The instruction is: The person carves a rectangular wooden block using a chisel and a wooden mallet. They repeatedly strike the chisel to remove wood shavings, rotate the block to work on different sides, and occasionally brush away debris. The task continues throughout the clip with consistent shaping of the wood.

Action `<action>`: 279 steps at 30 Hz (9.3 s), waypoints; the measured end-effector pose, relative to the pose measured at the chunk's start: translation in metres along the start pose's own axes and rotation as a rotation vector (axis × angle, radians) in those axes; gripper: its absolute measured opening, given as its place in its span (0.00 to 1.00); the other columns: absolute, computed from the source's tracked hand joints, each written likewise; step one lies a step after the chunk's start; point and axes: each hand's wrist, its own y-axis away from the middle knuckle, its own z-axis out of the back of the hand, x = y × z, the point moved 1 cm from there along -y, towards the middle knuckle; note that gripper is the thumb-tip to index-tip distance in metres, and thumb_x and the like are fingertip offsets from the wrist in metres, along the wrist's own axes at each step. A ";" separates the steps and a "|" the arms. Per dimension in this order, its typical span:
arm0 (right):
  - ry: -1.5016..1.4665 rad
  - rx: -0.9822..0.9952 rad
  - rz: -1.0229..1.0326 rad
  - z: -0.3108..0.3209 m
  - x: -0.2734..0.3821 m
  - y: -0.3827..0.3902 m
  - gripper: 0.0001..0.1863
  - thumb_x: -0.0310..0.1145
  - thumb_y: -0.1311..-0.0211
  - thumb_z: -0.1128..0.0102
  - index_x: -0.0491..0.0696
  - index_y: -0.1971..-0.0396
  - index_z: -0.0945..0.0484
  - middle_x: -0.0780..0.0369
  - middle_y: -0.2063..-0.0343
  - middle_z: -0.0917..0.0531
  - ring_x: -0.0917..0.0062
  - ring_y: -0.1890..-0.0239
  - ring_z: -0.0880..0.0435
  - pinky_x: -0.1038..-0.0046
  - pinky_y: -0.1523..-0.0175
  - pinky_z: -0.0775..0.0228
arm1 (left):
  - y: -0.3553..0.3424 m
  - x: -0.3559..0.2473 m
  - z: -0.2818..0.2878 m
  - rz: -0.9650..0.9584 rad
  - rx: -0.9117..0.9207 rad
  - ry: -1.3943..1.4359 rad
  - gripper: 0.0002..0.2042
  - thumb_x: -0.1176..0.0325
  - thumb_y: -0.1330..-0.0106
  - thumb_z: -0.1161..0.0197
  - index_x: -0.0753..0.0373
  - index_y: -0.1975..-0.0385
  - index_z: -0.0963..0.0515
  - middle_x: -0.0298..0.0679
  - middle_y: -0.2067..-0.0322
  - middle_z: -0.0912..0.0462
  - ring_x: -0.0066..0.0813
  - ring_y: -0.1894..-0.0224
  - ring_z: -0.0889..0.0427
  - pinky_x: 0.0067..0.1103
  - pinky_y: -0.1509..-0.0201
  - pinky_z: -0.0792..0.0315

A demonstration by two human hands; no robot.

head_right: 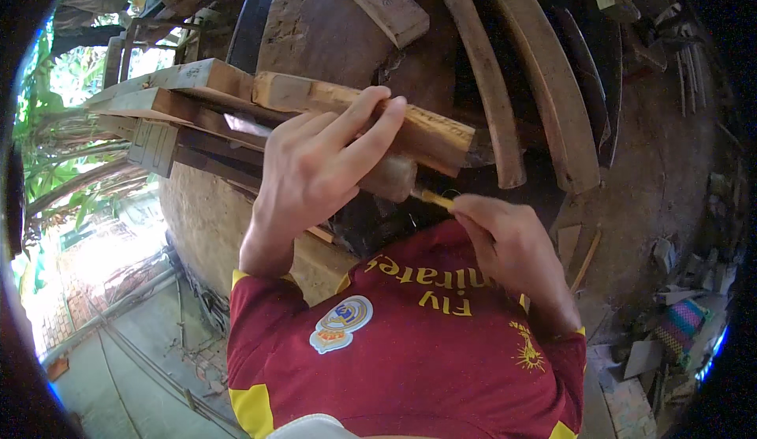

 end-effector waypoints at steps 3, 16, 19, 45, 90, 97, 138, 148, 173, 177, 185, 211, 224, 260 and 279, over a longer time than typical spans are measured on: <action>-0.084 -0.013 -0.010 0.018 0.006 0.008 0.09 0.21 0.45 0.33 0.40 0.62 0.17 0.52 0.66 0.13 0.61 0.62 0.11 0.70 0.57 0.20 | -0.003 0.008 0.003 0.021 -0.008 0.035 0.26 0.72 0.51 0.35 0.61 0.47 0.20 0.44 0.50 0.17 0.34 0.69 0.15 0.26 0.67 0.24; 0.327 0.372 0.667 0.096 0.090 -0.153 0.06 0.26 0.43 0.31 0.42 0.67 0.19 0.60 0.67 0.14 0.78 0.69 0.15 0.77 0.64 0.24 | 0.184 0.019 0.071 0.734 -0.718 0.093 0.27 0.61 0.57 0.19 0.71 0.59 0.18 0.49 0.64 0.13 0.37 0.62 0.14 0.25 0.55 0.23; 0.372 0.734 0.267 0.063 0.111 -0.219 0.07 0.25 0.41 0.33 0.40 0.65 0.17 0.61 0.67 0.13 0.78 0.68 0.15 0.79 0.61 0.26 | 0.211 0.006 0.069 0.750 -0.655 -0.083 0.28 0.58 0.58 0.17 0.70 0.60 0.19 0.44 0.69 0.15 0.36 0.68 0.16 0.26 0.59 0.25; 0.470 0.162 0.605 0.004 0.146 -0.278 0.07 0.20 0.42 0.42 0.36 0.67 0.16 0.55 0.74 0.13 0.74 0.72 0.12 0.73 0.67 0.20 | 0.233 -0.007 0.028 1.103 -0.749 0.226 0.27 0.57 0.63 0.17 0.64 0.62 0.15 0.37 0.71 0.14 0.29 0.68 0.18 0.25 0.56 0.28; 0.278 0.122 0.475 -0.002 0.152 -0.360 0.08 0.25 0.47 0.39 0.34 0.73 0.17 0.48 0.73 0.13 0.67 0.68 0.11 0.70 0.62 0.18 | 0.243 -0.009 0.019 1.152 -0.695 0.297 0.25 0.58 0.59 0.18 0.66 0.63 0.16 0.38 0.71 0.15 0.32 0.68 0.19 0.26 0.57 0.29; 0.307 0.053 0.476 -0.009 0.148 -0.382 0.08 0.26 0.49 0.38 0.36 0.74 0.16 0.48 0.74 0.14 0.66 0.69 0.11 0.70 0.62 0.18 | 0.241 -0.011 0.017 1.172 -0.718 0.268 0.28 0.56 0.63 0.16 0.66 0.62 0.16 0.37 0.71 0.15 0.32 0.67 0.19 0.27 0.56 0.28; -0.095 -0.572 0.199 0.160 0.006 -0.043 0.13 0.28 0.29 0.44 0.39 0.50 0.19 0.56 0.59 0.14 0.80 0.70 0.16 0.82 0.67 0.25 | -0.017 0.006 -0.011 0.030 0.005 -0.019 0.16 0.71 0.43 0.42 0.66 0.54 0.23 0.43 0.58 0.19 0.30 0.72 0.16 0.25 0.71 0.26; -0.517 -0.599 0.055 0.122 -0.009 -0.085 0.15 0.28 0.27 0.48 0.36 0.48 0.21 0.53 0.54 0.16 0.70 0.61 0.12 0.77 0.60 0.20 | -0.012 0.027 -0.026 0.229 0.082 0.124 0.32 0.83 0.59 0.40 0.56 0.46 0.21 0.35 0.41 0.22 0.42 0.56 0.15 0.32 0.57 0.21; 0.328 -0.482 0.164 0.043 -0.018 -0.027 0.21 0.26 0.42 0.33 0.42 0.47 0.22 0.51 0.43 0.23 0.55 0.41 0.24 0.62 0.38 0.31 | -0.043 -0.070 -0.026 -0.118 0.144 0.279 0.25 0.66 0.54 0.33 0.55 0.51 0.21 0.30 0.69 0.20 0.28 0.71 0.21 0.25 0.70 0.29; 0.430 -0.598 0.264 0.069 -0.020 -0.015 0.21 0.27 0.41 0.33 0.42 0.47 0.22 0.52 0.42 0.22 0.57 0.40 0.23 0.61 0.37 0.31 | -0.050 -0.076 -0.028 -0.164 0.128 0.302 0.23 0.64 0.50 0.36 0.56 0.50 0.23 0.31 0.73 0.23 0.29 0.73 0.22 0.26 0.71 0.29; 0.483 -0.585 -0.097 0.083 -0.046 -0.014 0.30 0.35 0.35 0.37 0.45 0.34 0.33 0.50 0.39 0.26 0.54 0.38 0.26 0.59 0.36 0.33 | -0.064 -0.076 -0.031 -0.155 0.134 0.337 0.27 0.65 0.56 0.31 0.55 0.50 0.23 0.32 0.76 0.28 0.33 0.75 0.23 0.30 0.74 0.31; 0.628 -0.502 -0.259 0.080 -0.048 -0.021 0.37 0.35 0.38 0.35 0.46 0.30 0.38 0.49 0.43 0.23 0.55 0.41 0.24 0.60 0.38 0.31 | -0.067 -0.038 -0.046 -0.078 -0.515 0.082 0.12 0.71 0.48 0.35 0.57 0.62 0.18 0.28 0.83 0.32 0.23 0.82 0.26 0.22 0.80 0.34; -0.953 -0.411 0.220 0.105 -0.083 0.028 0.42 0.39 0.40 0.34 0.33 0.33 0.44 0.46 0.45 0.26 0.63 0.54 0.18 0.65 0.54 0.21 | -0.064 -0.035 -0.051 -0.097 -0.550 0.083 0.16 0.61 0.57 0.37 0.60 0.67 0.20 0.33 0.79 0.24 0.27 0.79 0.22 0.24 0.79 0.31; -0.091 -1.165 0.311 0.002 -0.037 0.035 0.54 0.27 0.50 0.30 0.38 0.28 0.58 0.39 0.35 0.38 0.49 0.36 0.32 0.51 0.35 0.37 | -0.066 -0.023 -0.052 -0.068 -0.638 0.109 0.16 0.62 0.64 0.30 0.57 0.77 0.28 0.33 0.82 0.29 0.33 0.80 0.23 0.28 0.79 0.32; 0.134 -1.035 0.013 0.033 -0.083 0.063 0.55 0.29 0.50 0.25 0.35 0.28 0.54 0.48 0.37 0.37 0.62 0.39 0.31 0.60 0.36 0.36 | -0.063 -0.025 -0.038 0.042 -0.431 0.175 0.18 0.69 0.66 0.31 0.57 0.69 0.22 0.33 0.76 0.20 0.35 0.71 0.18 0.29 0.70 0.26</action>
